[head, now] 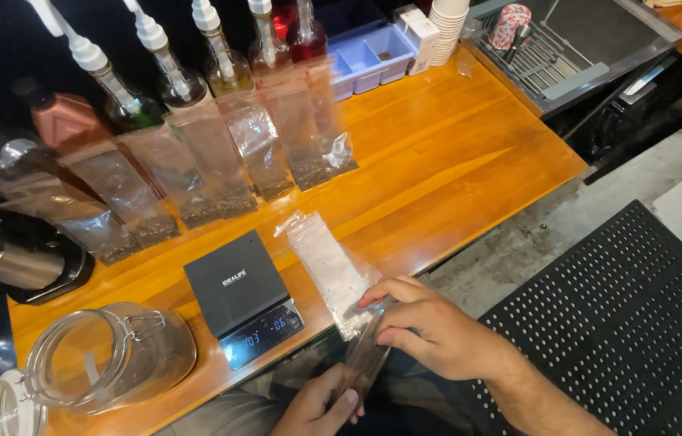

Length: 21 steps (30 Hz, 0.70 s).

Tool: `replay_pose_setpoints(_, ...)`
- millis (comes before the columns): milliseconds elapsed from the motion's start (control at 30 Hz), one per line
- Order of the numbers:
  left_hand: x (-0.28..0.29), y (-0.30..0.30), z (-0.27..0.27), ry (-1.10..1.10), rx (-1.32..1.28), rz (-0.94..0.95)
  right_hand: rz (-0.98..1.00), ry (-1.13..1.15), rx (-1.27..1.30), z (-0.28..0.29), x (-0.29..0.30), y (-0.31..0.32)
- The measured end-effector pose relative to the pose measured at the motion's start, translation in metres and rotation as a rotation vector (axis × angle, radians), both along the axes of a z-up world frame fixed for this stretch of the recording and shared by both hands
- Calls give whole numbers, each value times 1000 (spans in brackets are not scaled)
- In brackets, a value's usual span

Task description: Portioning tea leaves from a large jar into small plastic bags using a spoon and a digital scale.

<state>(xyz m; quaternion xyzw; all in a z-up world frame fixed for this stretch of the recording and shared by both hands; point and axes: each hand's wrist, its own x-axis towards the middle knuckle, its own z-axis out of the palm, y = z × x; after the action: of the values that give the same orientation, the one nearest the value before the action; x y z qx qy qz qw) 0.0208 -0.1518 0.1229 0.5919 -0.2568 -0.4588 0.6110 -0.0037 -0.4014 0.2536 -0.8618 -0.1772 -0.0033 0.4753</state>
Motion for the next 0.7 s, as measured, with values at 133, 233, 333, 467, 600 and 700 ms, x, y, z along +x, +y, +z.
replay_pose_setpoints(133,0,2,6,-7,46,-1,35,74,31,-3,0,3)
replay_pose_setpoints(233,0,1,-1,-22,26,-13,-4,50,52,-7,0,0)
replay_pose_setpoints(333,-1,1,-5,-40,14,-7,-31,58,82,-11,-1,-2)
replay_pose_setpoints(467,1,1,-16,-42,-3,-25,-60,36,104,-15,0,-2)
replay_pose_setpoints(600,1,1,-8,-5,62,-2,-92,48,94,-17,-1,2)
replay_pose_setpoints(700,2,3,-6,24,97,14,-74,17,39,-15,0,5)
